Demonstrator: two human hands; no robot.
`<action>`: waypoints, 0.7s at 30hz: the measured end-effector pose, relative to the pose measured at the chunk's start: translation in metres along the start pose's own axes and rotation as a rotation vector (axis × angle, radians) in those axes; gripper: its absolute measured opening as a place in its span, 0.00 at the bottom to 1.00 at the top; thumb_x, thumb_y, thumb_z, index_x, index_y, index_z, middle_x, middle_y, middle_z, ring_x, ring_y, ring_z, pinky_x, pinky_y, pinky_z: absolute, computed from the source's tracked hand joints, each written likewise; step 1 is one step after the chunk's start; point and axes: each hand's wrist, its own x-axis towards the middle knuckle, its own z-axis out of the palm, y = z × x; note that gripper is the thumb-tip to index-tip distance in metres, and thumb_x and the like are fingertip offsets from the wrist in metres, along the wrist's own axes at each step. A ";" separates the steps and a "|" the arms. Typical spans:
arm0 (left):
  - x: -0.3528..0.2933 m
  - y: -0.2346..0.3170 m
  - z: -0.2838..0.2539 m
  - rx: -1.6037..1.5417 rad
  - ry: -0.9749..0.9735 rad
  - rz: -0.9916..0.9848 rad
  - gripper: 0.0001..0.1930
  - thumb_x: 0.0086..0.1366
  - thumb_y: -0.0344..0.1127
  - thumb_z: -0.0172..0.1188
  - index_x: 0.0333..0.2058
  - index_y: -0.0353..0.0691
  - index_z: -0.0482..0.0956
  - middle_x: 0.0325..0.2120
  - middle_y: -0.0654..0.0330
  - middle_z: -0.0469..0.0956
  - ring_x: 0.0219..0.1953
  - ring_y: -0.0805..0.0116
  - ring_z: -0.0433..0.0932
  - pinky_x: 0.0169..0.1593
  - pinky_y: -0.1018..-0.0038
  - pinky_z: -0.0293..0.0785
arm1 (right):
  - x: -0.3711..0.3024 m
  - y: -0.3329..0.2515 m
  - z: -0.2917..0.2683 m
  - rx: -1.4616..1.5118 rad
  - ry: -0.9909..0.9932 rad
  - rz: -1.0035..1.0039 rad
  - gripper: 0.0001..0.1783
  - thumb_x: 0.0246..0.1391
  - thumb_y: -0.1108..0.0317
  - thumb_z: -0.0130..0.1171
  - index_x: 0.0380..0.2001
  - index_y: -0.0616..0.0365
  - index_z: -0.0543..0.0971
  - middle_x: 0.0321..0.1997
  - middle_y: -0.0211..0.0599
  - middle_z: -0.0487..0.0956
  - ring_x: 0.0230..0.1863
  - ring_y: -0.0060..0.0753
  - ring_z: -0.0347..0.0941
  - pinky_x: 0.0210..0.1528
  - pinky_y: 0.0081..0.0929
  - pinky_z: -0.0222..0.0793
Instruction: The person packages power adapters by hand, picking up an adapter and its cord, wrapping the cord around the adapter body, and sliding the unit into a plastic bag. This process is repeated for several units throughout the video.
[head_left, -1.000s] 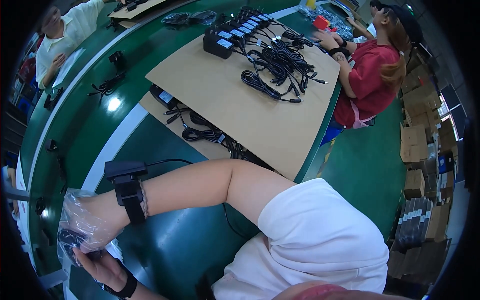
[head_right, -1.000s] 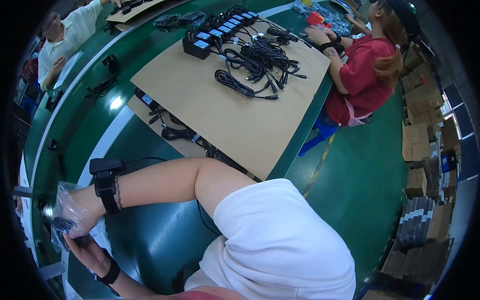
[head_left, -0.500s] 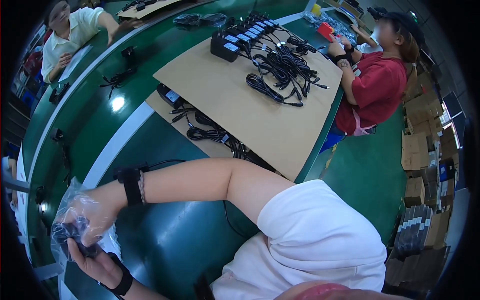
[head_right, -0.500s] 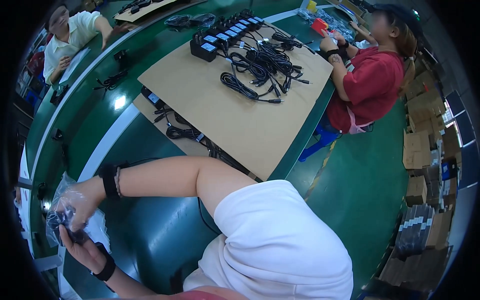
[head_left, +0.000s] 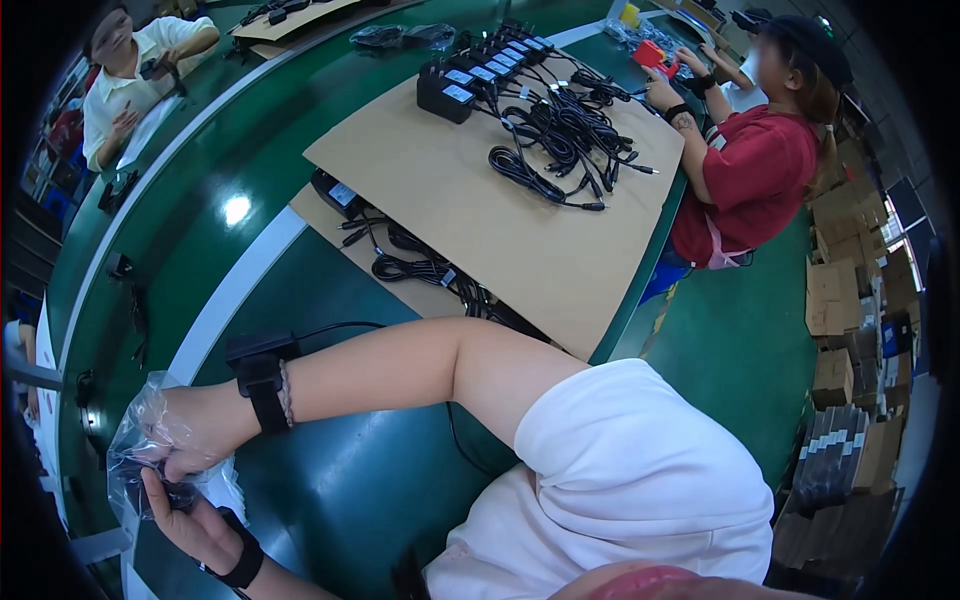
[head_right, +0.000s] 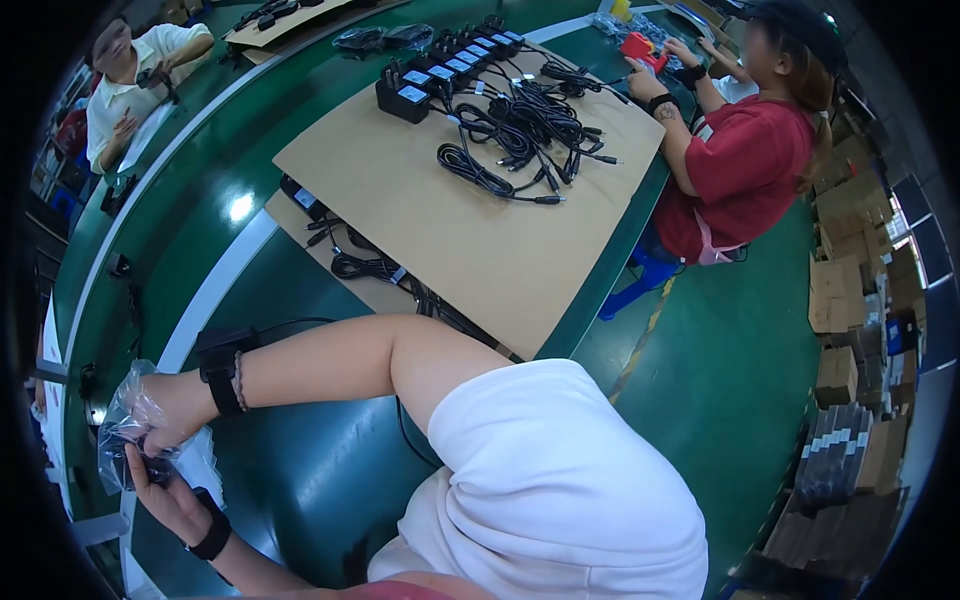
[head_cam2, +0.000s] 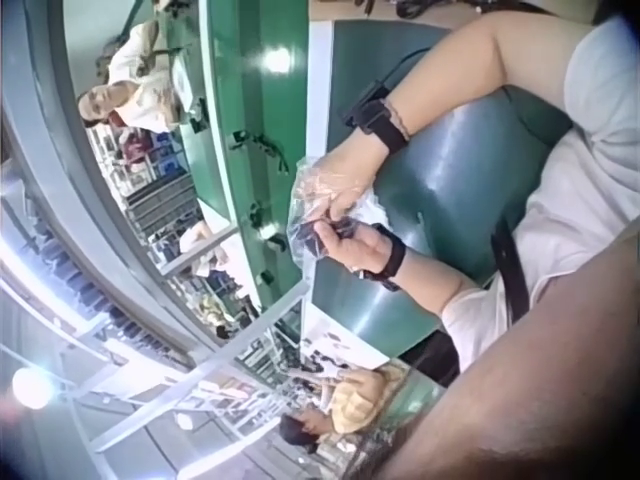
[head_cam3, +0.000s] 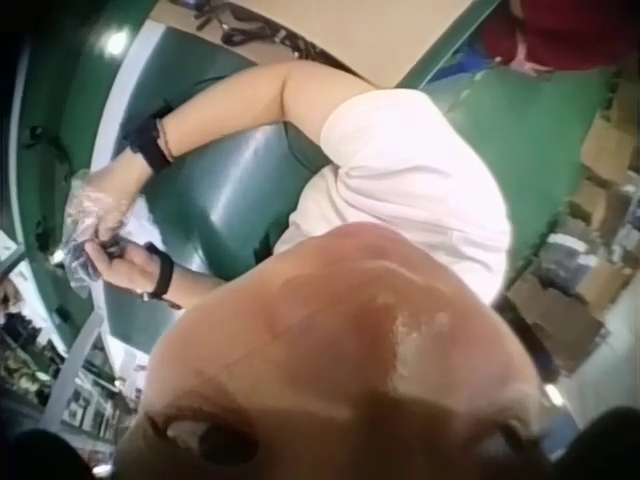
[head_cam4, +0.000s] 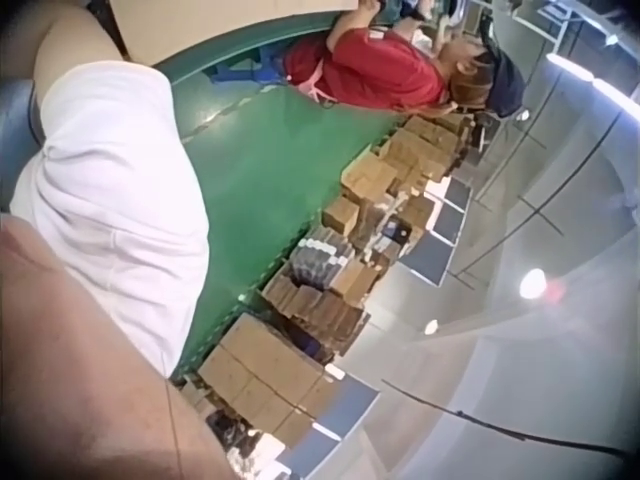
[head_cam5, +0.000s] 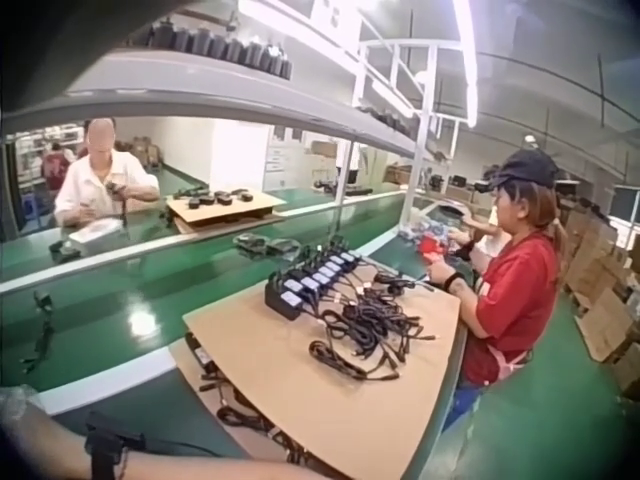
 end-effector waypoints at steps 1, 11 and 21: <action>-0.001 0.001 0.004 -0.028 0.057 -0.024 0.19 0.57 0.34 0.58 0.45 0.32 0.71 0.44 0.56 0.72 0.45 0.69 0.70 0.51 0.75 0.62 | 0.000 -0.001 -0.003 0.000 0.001 -0.001 0.12 0.39 0.64 0.59 0.23 0.63 0.76 0.18 0.46 0.73 0.22 0.46 0.69 0.26 0.31 0.64; -0.001 0.030 -0.015 -0.072 0.136 0.116 0.18 0.60 0.36 0.53 0.44 0.28 0.70 0.43 0.51 0.71 0.45 0.66 0.70 0.51 0.74 0.63 | -0.002 -0.005 -0.016 -0.080 0.269 0.018 0.31 0.43 0.45 0.60 0.45 0.55 0.72 0.55 0.51 0.63 0.57 0.42 0.59 0.56 0.28 0.55; -0.016 0.007 0.037 -0.183 -0.182 0.180 0.12 0.53 0.21 0.56 0.39 0.37 0.74 0.33 0.61 0.76 0.35 0.70 0.74 0.42 0.73 0.72 | 0.002 -0.014 -0.057 0.796 0.079 0.407 0.12 0.50 0.75 0.46 0.34 0.71 0.75 0.36 0.47 0.77 0.39 0.37 0.75 0.45 0.28 0.69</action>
